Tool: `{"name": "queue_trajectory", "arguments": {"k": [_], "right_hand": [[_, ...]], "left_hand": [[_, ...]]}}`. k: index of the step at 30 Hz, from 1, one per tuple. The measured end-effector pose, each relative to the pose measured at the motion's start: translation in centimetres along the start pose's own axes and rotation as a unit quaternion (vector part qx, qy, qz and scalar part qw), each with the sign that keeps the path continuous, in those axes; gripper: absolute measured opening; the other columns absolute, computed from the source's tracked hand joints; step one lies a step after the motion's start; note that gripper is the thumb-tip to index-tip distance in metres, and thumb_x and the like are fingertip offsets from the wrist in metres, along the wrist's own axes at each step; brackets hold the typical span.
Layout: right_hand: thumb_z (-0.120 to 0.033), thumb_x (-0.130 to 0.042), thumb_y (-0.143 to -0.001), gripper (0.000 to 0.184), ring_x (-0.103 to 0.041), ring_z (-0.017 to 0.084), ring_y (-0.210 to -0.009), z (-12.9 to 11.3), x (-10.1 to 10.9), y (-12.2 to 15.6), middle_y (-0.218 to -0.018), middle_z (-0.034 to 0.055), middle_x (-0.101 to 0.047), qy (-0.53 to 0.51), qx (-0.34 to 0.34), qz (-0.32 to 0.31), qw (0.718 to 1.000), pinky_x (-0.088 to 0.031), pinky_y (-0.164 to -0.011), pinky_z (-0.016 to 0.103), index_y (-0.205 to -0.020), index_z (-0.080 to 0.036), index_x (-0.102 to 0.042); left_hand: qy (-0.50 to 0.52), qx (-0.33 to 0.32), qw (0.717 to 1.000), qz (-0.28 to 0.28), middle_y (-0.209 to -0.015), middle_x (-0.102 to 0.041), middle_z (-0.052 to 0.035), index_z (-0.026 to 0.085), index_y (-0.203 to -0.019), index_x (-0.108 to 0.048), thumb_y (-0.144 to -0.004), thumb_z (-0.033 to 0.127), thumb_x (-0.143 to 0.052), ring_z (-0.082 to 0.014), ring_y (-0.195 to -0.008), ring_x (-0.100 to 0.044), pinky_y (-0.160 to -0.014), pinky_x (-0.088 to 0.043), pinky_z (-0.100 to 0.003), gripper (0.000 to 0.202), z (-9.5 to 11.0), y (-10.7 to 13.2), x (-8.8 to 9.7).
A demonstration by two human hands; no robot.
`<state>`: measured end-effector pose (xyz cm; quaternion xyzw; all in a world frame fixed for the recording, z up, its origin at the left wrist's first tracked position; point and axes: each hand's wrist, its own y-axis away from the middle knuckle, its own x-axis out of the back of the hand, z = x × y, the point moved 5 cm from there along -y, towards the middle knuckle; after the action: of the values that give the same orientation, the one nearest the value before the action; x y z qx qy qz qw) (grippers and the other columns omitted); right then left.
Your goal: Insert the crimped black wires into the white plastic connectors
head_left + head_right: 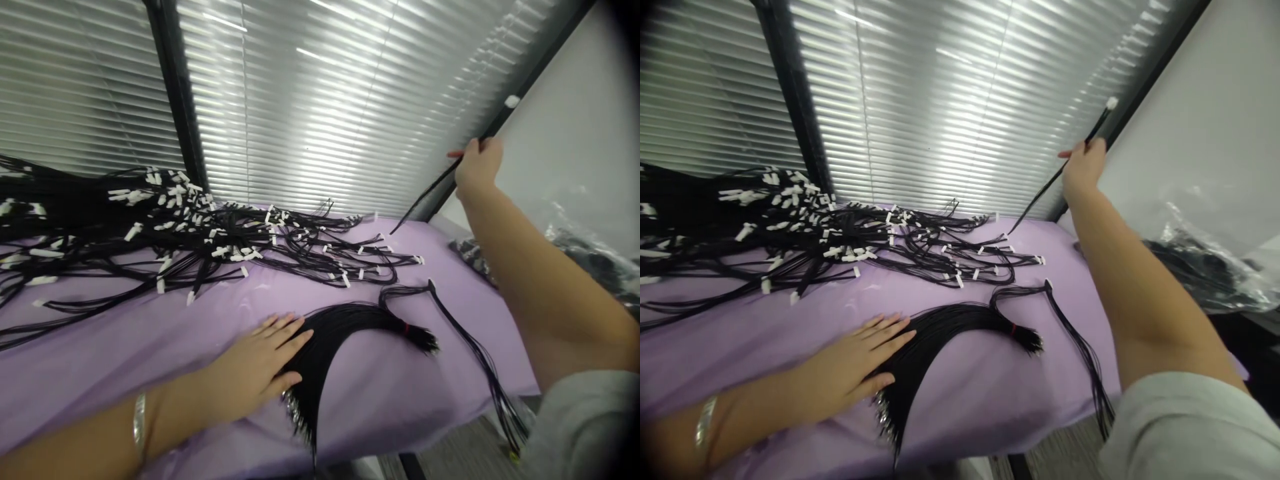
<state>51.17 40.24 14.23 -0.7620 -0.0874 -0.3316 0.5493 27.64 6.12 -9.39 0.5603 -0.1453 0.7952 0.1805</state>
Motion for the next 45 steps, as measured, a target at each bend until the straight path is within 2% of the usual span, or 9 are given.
{"name": "queue_trajectory", "arguments": {"k": [3, 5, 8, 11, 15, 24, 32, 38, 45], "right_hand": [[-0.034, -0.021, -0.098, 0.034, -0.046, 0.016, -0.061, -3.4, 0.8, -0.3, -0.068, 0.0069, -0.056, 0.037, -0.006, 0.101, 0.994, -0.032, -0.061, 0.031, -0.105, -0.018, -0.051], [-0.032, -0.035, -0.095, 0.026, -0.051, 0.019, -0.074, -7.3, -1.9, 1.8, -0.081, 0.0083, -0.059, 0.052, 0.021, 0.051, 0.997, -0.036, -0.07, 0.034, -0.111, -0.022, -0.053], [-0.024, -0.03, -0.096, 0.034, -0.052, 0.019, -0.085, -14.7, -9.3, 7.9, -0.091, 0.0094, -0.059, 0.073, 0.141, -0.175, 0.972, -0.039, -0.077, 0.033, -0.117, -0.02, -0.057], [-0.02, -0.035, -0.094, 0.034, -0.05, 0.016, -0.072, -19.7, -14.3, 13.7, -0.08, 0.0054, -0.055, 0.053, 0.168, -0.257, 0.95, -0.04, -0.068, 0.028, -0.116, -0.02, -0.061], [-0.021, -0.038, -0.094, 0.033, -0.047, 0.016, -0.073, -21.4, -17.0, 16.2, -0.081, 0.0062, -0.055, 0.052, 0.184, -0.281, 0.941, -0.039, -0.07, 0.029, -0.115, -0.019, -0.064], [-0.016, -0.043, -0.091, 0.028, -0.05, 0.019, -0.09, -26.0, -14.1, 16.0, -0.094, 0.0113, -0.059, 0.002, 0.175, -0.193, 0.965, -0.043, -0.082, 0.035, -0.104, -0.014, -0.067], [-0.016, -0.056, -0.085, 0.013, -0.056, 0.02, -0.09, -23.9, -18.3, 18.7, -0.09, 0.0106, -0.063, -0.091, 0.053, -0.447, 0.889, -0.045, -0.083, 0.034, -0.091, -0.011, -0.066], [-0.013, -0.053, -0.086, 0.008, -0.053, 0.016, -0.079, -23.2, -18.8, 18.9, -0.084, 0.0057, -0.058, -0.167, 0.039, -0.477, 0.862, -0.043, -0.076, 0.029, -0.082, -0.014, -0.06], [-0.015, -0.049, -0.088, 0.009, -0.059, 0.014, -0.076, -22.9, -17.8, 18.7, -0.086, 0.0032, -0.064, -0.19, -0.013, -0.355, 0.915, -0.046, -0.069, 0.027, -0.091, -0.017, -0.057]], "left_hand": [[0.081, 0.015, 0.995, 0.048, -0.147, -0.036, -0.0111, 0.019, -0.14, -0.039, -0.094, 0.041, -0.037, -0.0286, -0.138, -0.025, -0.113, -0.018, -0.052, 0.051, 0.1, 0.2, 0.7], [0.206, 0.041, 0.972, 0.11, -0.142, -0.044, -0.0105, 0.02, -0.135, -0.044, -0.093, 0.038, -0.04, -0.0265, -0.135, -0.032, -0.113, -0.02, -0.051, 0.046, 0.0, 0.3, 1.5], [0.498, 0.105, 0.841, 0.181, -0.136, -0.049, -0.0137, 0.02, -0.131, -0.043, -0.091, 0.037, -0.047, -0.0249, -0.117, -0.055, -0.099, -0.044, -0.045, 0.044, -0.8, 0.2, 2.0], [0.666, 0.186, 0.691, 0.212, -0.12, -0.059, -0.0163, 0.016, -0.12, -0.046, -0.088, 0.035, -0.055, -0.0229, -0.093, -0.067, -0.081, -0.055, -0.041, 0.039, -1.8, 0.0, 1.5], [0.716, 0.242, 0.606, 0.249, -0.081, -0.067, -0.008, 0.012, -0.092, -0.057, -0.083, 0.029, -0.062, -0.0168, -0.076, -0.067, -0.081, -0.054, -0.034, 0.02, -3.5, -0.1, 0.9], [0.724, 0.233, 0.59, 0.269, -0.071, -0.062, -0.0018, 0.009, -0.07, -0.059, -0.079, 0.007, -0.062, -0.01, -0.07, -0.063, -0.086, -0.051, -0.028, 0.009, -5.2, -0.6, 0.9], [0.722, 0.273, 0.576, 0.269, -0.074, -0.065, -0.0016, 0.011, -0.088, -0.061, -0.08, 0.002, -0.057, -0.0133, -0.072, -0.068, -0.083, -0.053, -0.03, 0.012, -6.3, -0.7, 0.4], [0.688, 0.279, 0.623, 0.245, -0.095, -0.069, -0.0034, 0.015, -0.106, -0.061, -0.082, 0.008, -0.058, -0.0106, -0.081, -0.067, -0.086, -0.051, -0.026, 0.024, -6.1, -0.7, 0.3], [0.615, 0.27, 0.705, 0.227, -0.1, -0.071, -0.0027, 0.017, -0.099, -0.064, -0.078, 0.019, -0.067, -0.0134, -0.087, -0.066, -0.083, -0.051, -0.025, 0.021, -5.5, -0.4, 0.5]]}}
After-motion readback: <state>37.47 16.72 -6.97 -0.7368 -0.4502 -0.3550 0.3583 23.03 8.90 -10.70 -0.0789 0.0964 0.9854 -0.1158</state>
